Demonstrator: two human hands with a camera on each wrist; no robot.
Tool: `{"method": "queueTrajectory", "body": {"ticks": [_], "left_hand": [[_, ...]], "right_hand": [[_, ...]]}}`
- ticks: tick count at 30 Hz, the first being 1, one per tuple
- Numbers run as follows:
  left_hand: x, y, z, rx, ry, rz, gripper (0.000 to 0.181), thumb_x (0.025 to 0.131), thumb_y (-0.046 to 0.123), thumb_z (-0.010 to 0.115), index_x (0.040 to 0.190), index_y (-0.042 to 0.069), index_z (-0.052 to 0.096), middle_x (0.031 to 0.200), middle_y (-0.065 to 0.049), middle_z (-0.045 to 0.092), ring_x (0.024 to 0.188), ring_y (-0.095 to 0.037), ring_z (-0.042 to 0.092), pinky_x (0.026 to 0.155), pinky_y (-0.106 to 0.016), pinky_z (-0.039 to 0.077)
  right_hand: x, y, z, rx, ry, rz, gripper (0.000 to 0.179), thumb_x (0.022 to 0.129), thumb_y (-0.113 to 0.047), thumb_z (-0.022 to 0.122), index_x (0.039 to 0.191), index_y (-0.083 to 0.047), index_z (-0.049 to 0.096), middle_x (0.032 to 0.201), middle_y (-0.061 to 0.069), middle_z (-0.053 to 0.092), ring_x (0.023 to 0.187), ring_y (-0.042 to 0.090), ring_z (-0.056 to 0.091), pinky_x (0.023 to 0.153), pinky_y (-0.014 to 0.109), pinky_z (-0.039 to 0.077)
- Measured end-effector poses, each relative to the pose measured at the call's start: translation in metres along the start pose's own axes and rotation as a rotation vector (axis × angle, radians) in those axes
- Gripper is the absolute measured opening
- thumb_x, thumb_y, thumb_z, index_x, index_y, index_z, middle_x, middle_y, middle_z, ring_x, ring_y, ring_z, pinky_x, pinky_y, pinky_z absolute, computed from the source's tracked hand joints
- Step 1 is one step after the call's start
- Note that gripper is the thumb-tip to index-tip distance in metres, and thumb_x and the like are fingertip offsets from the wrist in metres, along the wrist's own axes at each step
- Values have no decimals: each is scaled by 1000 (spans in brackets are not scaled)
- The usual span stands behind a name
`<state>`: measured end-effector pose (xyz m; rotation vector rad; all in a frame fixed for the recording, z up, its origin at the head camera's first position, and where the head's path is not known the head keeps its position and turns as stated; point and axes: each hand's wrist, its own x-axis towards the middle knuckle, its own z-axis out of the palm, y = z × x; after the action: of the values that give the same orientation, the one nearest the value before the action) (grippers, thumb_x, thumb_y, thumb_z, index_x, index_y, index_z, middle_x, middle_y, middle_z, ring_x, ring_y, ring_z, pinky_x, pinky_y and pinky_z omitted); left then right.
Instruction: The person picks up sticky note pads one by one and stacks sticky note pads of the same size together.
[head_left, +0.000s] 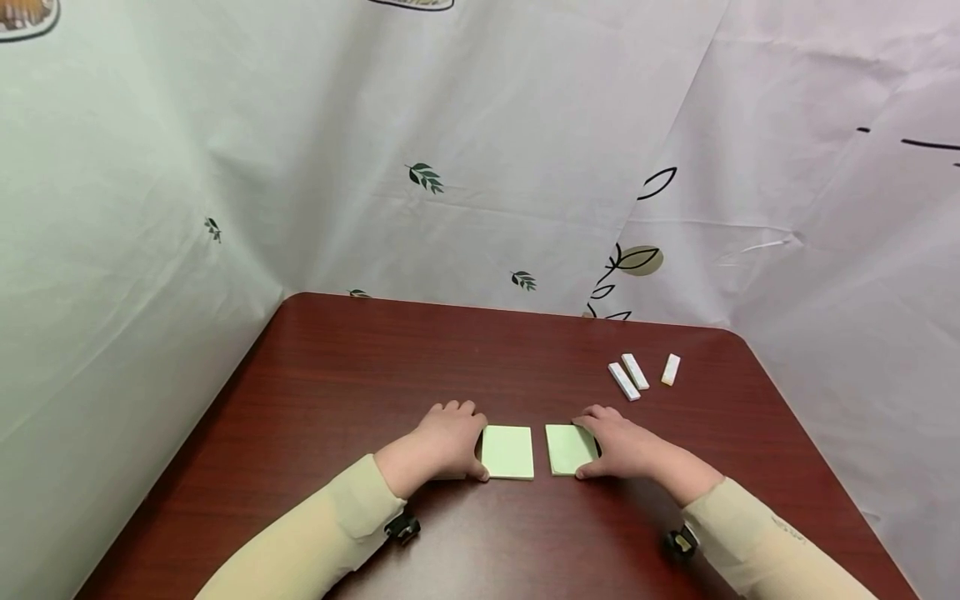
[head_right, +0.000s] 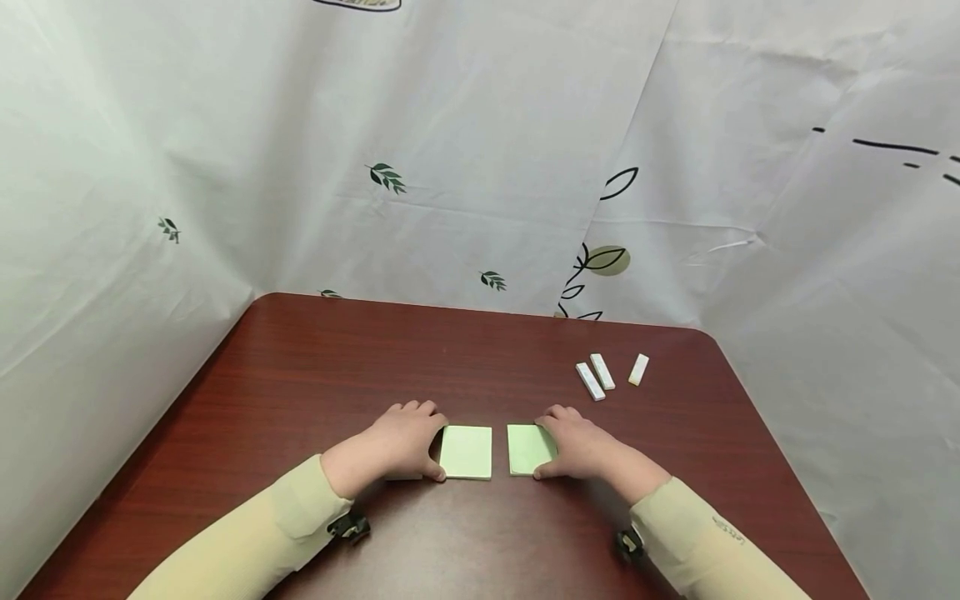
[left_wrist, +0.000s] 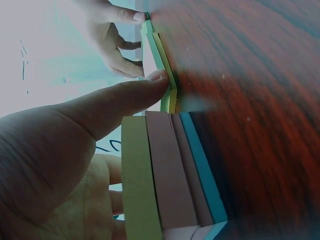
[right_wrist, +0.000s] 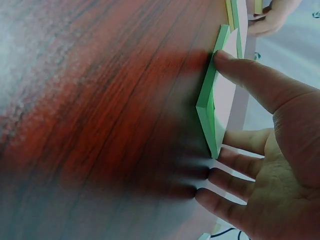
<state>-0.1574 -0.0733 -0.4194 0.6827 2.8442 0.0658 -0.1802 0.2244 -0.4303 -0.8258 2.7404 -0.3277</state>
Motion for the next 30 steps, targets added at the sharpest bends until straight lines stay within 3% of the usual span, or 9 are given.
{"method": "queueTrajectory", "body": {"ticks": [8,17,23,30], "left_hand": [[1,0,0,-1,-8,-4,68,70,61,81,118,15,65,110,-4,57,100,-25,54,87,-44,44],[-2,0,-1,-13,-17,-9,69,71,60,81,121,15,64,112,-4,57,103,-26,54,89,-45,43],[-3,1,-3,-16,-12,-8,68,70,59,82,120,15,64,112,-4,57,103,-26,54,90,-45,43],[-2,1,-3,-17,-4,-2,68,70,59,82,119,15,65,111,-4,57,102,-26,54,89,-45,43]], "right_hand": [[4,3,1,23,31,-8,70,67,-42,89,118,-5,57,112,3,53,100,22,48,83,40,44],[5,6,1,136,6,41,72,66,-33,92,120,-6,53,106,1,53,93,16,48,80,36,43],[3,12,0,243,-12,21,64,73,-26,88,123,-6,54,112,3,52,92,15,49,80,33,44],[2,19,-1,407,28,29,31,87,-16,76,114,-10,62,102,0,60,89,15,54,77,33,46]]}}
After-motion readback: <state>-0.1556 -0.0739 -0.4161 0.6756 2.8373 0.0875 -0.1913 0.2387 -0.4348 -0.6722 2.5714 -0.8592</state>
